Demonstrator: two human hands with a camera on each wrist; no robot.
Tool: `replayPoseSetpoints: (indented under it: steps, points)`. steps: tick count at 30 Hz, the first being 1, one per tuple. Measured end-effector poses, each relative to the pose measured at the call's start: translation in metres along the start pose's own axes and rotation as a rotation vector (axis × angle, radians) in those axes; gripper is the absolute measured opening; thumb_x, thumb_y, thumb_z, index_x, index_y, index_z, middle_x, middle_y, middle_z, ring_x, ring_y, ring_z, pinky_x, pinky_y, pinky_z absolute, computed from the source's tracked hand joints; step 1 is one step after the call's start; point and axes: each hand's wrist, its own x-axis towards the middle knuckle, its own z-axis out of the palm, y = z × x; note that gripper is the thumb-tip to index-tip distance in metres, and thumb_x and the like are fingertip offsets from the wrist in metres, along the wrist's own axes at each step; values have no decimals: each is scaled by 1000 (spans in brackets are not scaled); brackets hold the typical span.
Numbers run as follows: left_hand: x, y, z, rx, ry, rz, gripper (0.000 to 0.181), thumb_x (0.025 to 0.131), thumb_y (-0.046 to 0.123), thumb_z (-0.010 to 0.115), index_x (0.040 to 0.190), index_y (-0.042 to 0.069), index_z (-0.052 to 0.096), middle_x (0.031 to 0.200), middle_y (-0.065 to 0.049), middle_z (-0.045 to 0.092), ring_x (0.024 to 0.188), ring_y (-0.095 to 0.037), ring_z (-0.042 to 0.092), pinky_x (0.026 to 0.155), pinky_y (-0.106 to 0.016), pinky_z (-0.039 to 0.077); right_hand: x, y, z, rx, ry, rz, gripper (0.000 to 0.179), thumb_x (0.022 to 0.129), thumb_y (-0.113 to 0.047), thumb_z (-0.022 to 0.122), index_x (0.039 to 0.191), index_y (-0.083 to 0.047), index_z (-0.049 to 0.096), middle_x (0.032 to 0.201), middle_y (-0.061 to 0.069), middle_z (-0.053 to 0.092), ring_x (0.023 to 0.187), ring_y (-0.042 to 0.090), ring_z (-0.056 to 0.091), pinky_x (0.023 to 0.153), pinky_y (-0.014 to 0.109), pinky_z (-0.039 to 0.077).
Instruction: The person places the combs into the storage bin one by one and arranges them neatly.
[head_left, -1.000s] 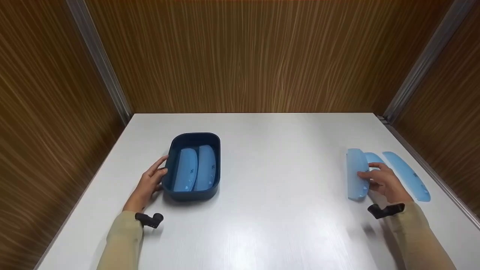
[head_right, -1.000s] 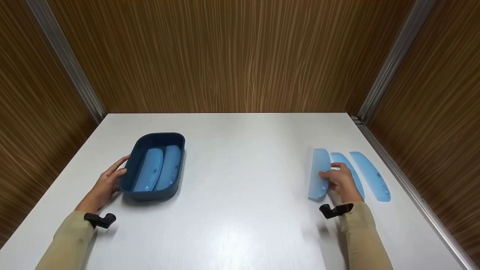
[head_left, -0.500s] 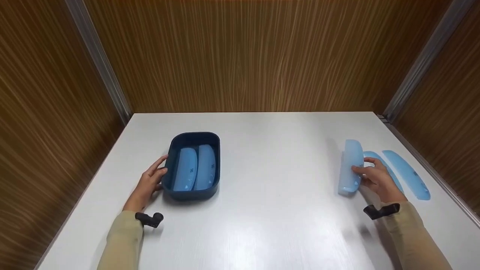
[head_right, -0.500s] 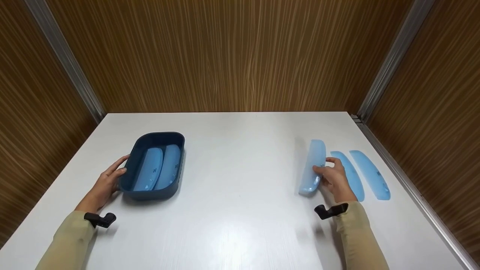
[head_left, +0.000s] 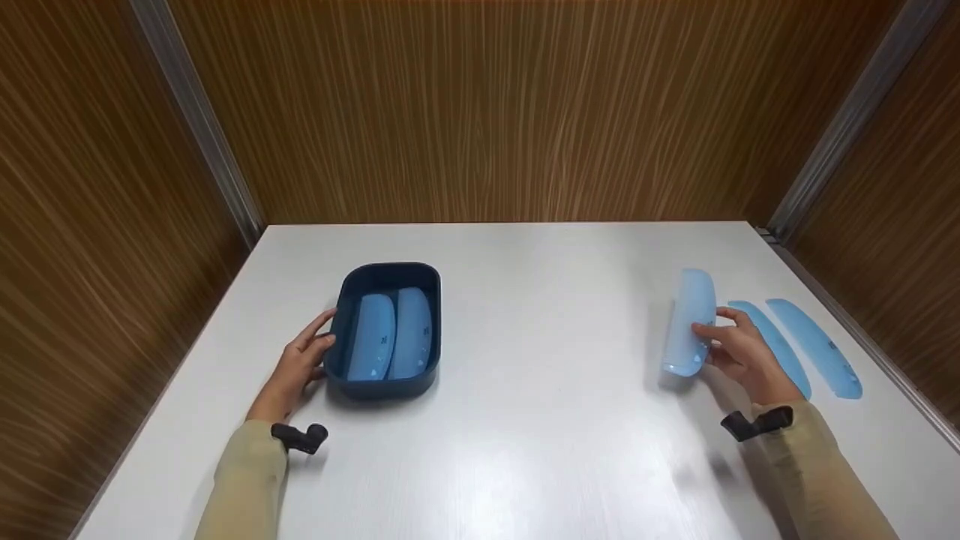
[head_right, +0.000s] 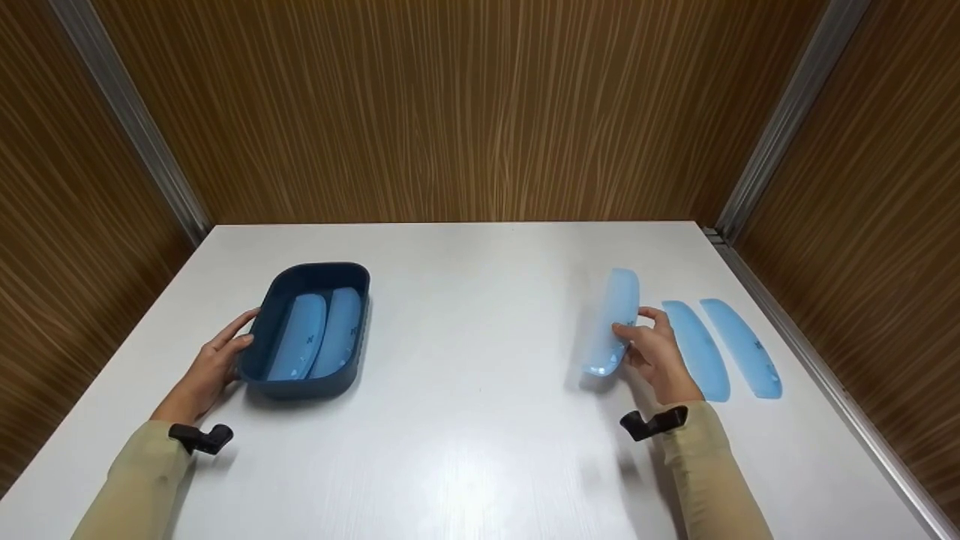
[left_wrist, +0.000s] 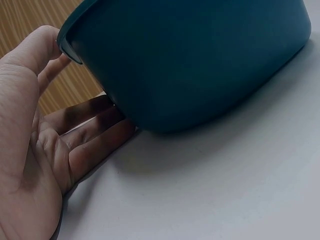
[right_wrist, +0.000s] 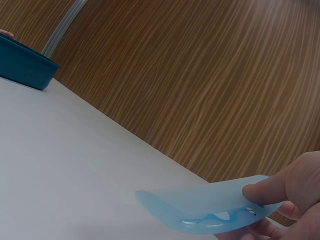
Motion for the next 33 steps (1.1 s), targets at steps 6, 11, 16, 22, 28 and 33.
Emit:
replayPoseSetpoints:
  steps: [6,11,16,22,28,33]
  points:
    - [0,0,0,8,5,-8,52,96,32,52,144,36,33,143,-10,38,126,-26,43,88,-37,45,-4,-4,8,37,-18,18,79,86,-16,68,140,-22,11,153,16,-3,131,34,18,103,45,25]
    - [0,-1,-1,15,1,-1,52,96,33,51,144,36,33,143,-10,38,125,-26,43,87,-36,45,-8,-4,16,31,-18,22,77,85,-16,68,138,-25,14,153,15,-3,129,32,21,100,42,29]
    - [0,-1,-1,8,5,1,51,96,33,51,144,36,33,144,-9,37,125,-26,43,86,-35,46,-10,-5,20,84,-31,27,70,86,-15,67,136,-26,18,152,14,3,127,30,26,96,39,34]
    - [1,-2,-2,16,2,-1,52,95,34,52,144,36,34,143,-9,39,123,-26,45,83,-33,47,-10,-3,23,215,-101,52,51,89,-11,63,122,-27,28,146,10,11,120,24,31,81,32,46]
    - [1,-2,-2,18,5,-1,53,95,34,52,145,34,32,145,-10,35,126,-27,42,84,-34,46,-8,2,36,327,-161,83,49,91,-7,59,120,-25,24,137,8,22,118,23,35,85,37,45]
    - [1,-2,0,3,2,-2,54,95,33,53,145,34,32,147,-9,33,127,-28,40,89,-38,44,-8,5,46,364,-175,87,46,91,-5,58,119,-25,27,132,7,27,107,21,45,84,37,46]
